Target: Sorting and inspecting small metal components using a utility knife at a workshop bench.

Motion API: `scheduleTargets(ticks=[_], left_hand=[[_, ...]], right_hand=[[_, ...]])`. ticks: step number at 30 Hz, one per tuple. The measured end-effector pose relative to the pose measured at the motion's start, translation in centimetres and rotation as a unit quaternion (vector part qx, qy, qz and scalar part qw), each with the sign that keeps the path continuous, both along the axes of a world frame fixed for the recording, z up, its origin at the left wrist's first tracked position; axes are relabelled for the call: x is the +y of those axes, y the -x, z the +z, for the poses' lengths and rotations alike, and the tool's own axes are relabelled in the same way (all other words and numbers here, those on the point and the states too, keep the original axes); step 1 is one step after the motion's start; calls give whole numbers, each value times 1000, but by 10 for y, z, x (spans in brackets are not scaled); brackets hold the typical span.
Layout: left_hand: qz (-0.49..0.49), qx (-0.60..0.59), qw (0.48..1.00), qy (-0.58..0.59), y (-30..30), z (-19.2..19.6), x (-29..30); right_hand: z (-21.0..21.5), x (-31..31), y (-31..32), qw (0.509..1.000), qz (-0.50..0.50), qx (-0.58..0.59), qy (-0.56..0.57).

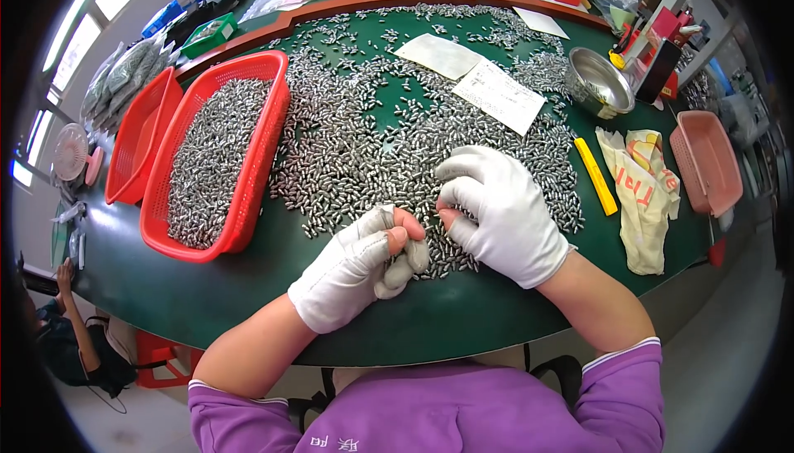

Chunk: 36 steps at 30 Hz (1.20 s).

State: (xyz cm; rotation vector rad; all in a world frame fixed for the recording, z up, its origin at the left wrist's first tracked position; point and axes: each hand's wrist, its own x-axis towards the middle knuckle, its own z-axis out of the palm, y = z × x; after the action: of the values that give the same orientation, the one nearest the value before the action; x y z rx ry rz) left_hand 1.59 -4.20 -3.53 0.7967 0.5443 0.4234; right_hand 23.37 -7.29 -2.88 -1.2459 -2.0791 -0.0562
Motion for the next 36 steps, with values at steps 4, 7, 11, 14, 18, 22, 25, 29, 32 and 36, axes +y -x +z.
scheduleTargets(ticks=[4, 7, 11, 14, 18, 22, 25, 29, 32, 36], left_hand=[[9, -20, 1000, -1, 2, 0, 1], [14, -53, 998, 15, 6, -5, 5], [8, -68, 997, 23, 6, -10, 7], [3, -69, 997, 34, 6, -8, 6], [8, -64, 998, 26, 6, -6, 6], [7, -62, 998, 25, 6, -7, 7], [5, -62, 998, 31, 5, -7, 6], [-11, -71, 997, 31, 7, -9, 7], [-10, -74, 997, 36, 6, -9, 6], [-1, -65, 997, 34, 5, -7, 6]], right_hand=[[-1, 1, -4, 1000, -5, -18, 16], [-2, 1, -8, 999, -4, -23, 38], [-4, -1, -10, 995, 17, -21, 94], [-2, -2, -8, 992, 23, -25, 121], [-1, -2, -5, 995, 34, -6, 95], [-6, -1, 2, 996, 56, -15, 65], [-12, -1, 2, 995, 48, -7, 83], [-13, 0, 3, 995, 47, -13, 84], [-10, 0, 3, 995, 59, -17, 84], [-9, 0, 4, 996, 54, -30, 69]])
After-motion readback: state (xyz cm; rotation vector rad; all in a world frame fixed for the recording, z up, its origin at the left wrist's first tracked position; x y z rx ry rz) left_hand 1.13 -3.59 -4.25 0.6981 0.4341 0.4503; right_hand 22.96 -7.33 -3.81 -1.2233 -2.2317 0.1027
